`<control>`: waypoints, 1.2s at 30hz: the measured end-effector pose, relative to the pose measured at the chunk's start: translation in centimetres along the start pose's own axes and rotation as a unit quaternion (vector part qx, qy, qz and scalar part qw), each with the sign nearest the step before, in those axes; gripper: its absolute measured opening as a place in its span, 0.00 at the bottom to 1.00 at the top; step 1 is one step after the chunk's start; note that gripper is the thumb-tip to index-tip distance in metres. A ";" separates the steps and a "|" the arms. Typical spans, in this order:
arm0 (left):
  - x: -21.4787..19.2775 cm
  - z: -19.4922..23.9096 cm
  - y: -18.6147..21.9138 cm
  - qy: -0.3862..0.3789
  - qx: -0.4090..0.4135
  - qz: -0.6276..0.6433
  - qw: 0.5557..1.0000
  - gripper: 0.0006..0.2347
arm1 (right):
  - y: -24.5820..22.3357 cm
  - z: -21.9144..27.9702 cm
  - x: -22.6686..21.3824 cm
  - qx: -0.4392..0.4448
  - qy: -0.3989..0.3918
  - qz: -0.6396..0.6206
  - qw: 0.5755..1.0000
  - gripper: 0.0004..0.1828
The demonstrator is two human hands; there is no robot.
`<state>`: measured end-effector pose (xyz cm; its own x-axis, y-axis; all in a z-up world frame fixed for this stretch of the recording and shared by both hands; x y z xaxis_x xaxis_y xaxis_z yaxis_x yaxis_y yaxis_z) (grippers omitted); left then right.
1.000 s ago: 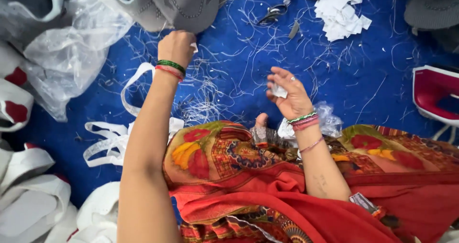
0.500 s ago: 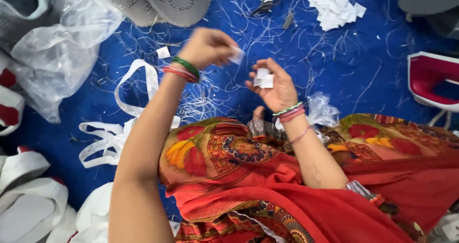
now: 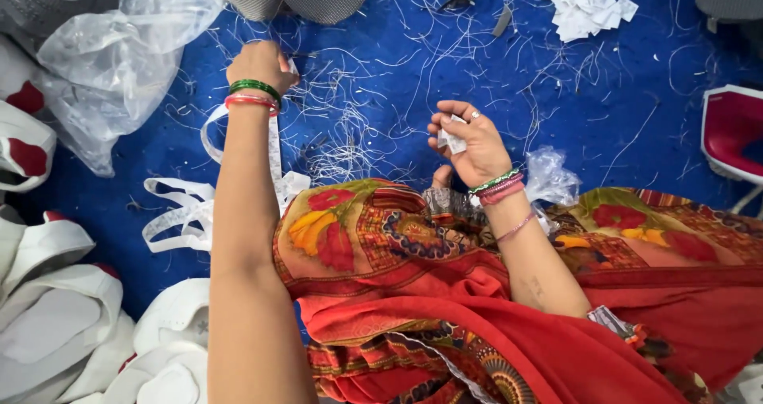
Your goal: Sorting small shoe labels and placing them into small plastic bags.
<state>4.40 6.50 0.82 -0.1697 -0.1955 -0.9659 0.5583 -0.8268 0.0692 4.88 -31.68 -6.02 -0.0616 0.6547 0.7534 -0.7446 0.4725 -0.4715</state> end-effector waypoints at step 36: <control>-8.6 8.0 20.2 0.107 0.268 0.024 0.957 0.07 | -9.1 9.1 -8.2 -0.134 0.115 0.002 0.984 0.09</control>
<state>10.65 -12.69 12.55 0.0475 -0.1746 -0.9835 0.0551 -0.9827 0.1771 6.11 -46.65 -3.74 0.1115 0.7584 0.6422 -0.5414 0.5882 -0.6007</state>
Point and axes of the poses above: each hand's wrist, its own z-axis away from the middle knuckle, its own x-axis out of the palm, y = z × x, the point moved 4 cm from there along -z, towards the middle knuckle
